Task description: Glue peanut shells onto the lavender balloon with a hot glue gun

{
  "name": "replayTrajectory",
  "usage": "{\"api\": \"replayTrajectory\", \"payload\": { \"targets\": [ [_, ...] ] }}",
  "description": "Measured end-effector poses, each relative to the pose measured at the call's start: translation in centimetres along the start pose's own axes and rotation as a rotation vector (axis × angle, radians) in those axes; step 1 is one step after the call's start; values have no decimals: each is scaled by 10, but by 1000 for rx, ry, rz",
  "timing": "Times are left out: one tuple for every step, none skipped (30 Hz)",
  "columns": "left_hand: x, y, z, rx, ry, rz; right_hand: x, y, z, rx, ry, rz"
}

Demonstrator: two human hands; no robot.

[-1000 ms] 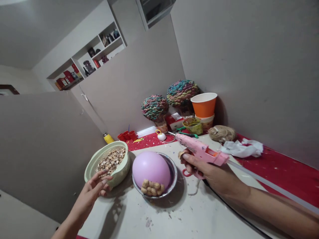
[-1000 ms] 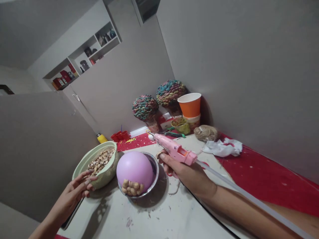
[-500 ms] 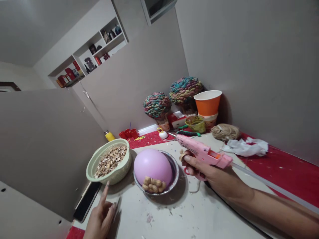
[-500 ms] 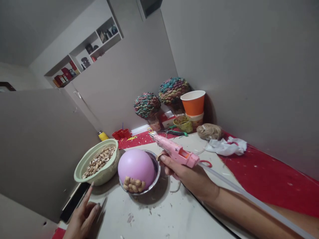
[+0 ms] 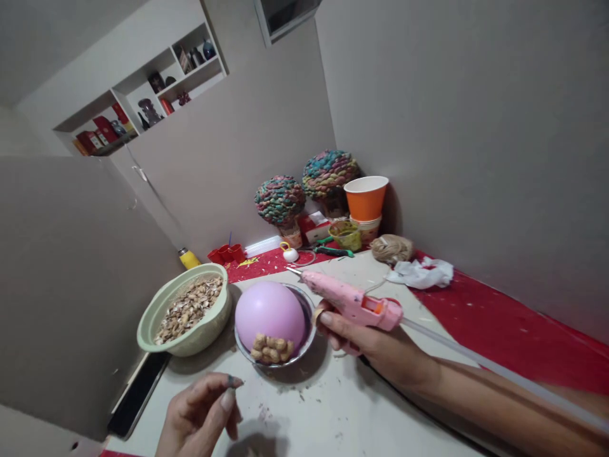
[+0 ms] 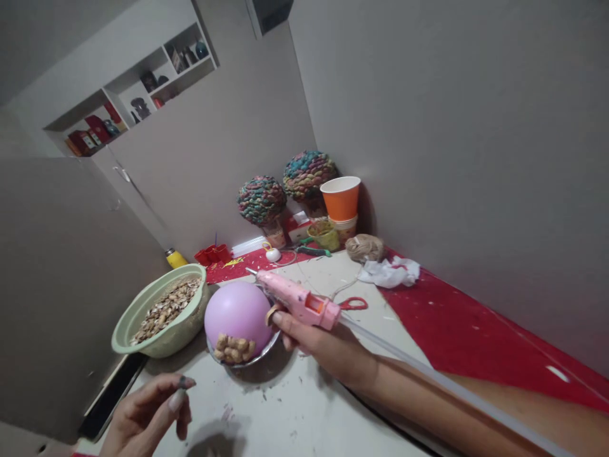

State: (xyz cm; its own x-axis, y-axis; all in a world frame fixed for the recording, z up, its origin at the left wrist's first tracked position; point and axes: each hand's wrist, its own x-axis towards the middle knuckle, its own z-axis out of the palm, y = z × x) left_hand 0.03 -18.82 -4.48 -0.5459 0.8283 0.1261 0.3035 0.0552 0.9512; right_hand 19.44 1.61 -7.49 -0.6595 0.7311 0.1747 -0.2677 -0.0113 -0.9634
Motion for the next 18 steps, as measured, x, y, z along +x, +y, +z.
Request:
{"api": "replayTrajectory", "payload": {
  "targets": [
    [5,10,10,-72,-40,-7,-3,-2,2,-8,-43,-23],
    [10,19,20,-128,-103,-6,-6,-4,4,-19,-90,-56],
    [16,26,29,-175,-181,-14,-8,-6,5,-32,-131,-95],
    [23,32,38,-221,-236,-26,-11,-8,7,-50,-165,-129],
    [29,36,46,-267,-294,-45,-13,-10,8,-68,-193,-156],
    [35,38,53,-309,-343,-72,-14,-13,8,-85,-218,-175],
    [40,39,59,-346,-379,-101,-15,-15,8,-102,-239,-189],
    [44,40,65,-375,-411,-129,-16,-18,9,-123,-254,-196],
    [47,40,69,-396,-433,-153,-16,-20,8,-146,-261,-204],
    [49,40,73,-410,-448,-169,-16,-22,8,-172,-259,-215],
    [51,39,76,-422,-460,-179,-16,-23,8,-197,-248,-233],
    [53,39,78,-435,-471,-185,-15,-24,7,-218,-234,-252],
    [54,38,80,-446,-482,-190,-15,-25,7,-230,-225,-273],
    [56,37,81,-455,-489,-196,-14,-25,7,-228,-230,-297],
    [57,36,82,-458,-496,-204,-13,-25,7,-212,-246,-315],
    [58,36,82,-459,-505,-213,-12,-25,7,-187,-263,-317],
    [59,35,83,-460,-518,-226,-12,-25,7,-158,-284,-307],
    [60,34,83,-468,-534,-241,-11,-25,8,-136,-294,-287]
  ]
}}
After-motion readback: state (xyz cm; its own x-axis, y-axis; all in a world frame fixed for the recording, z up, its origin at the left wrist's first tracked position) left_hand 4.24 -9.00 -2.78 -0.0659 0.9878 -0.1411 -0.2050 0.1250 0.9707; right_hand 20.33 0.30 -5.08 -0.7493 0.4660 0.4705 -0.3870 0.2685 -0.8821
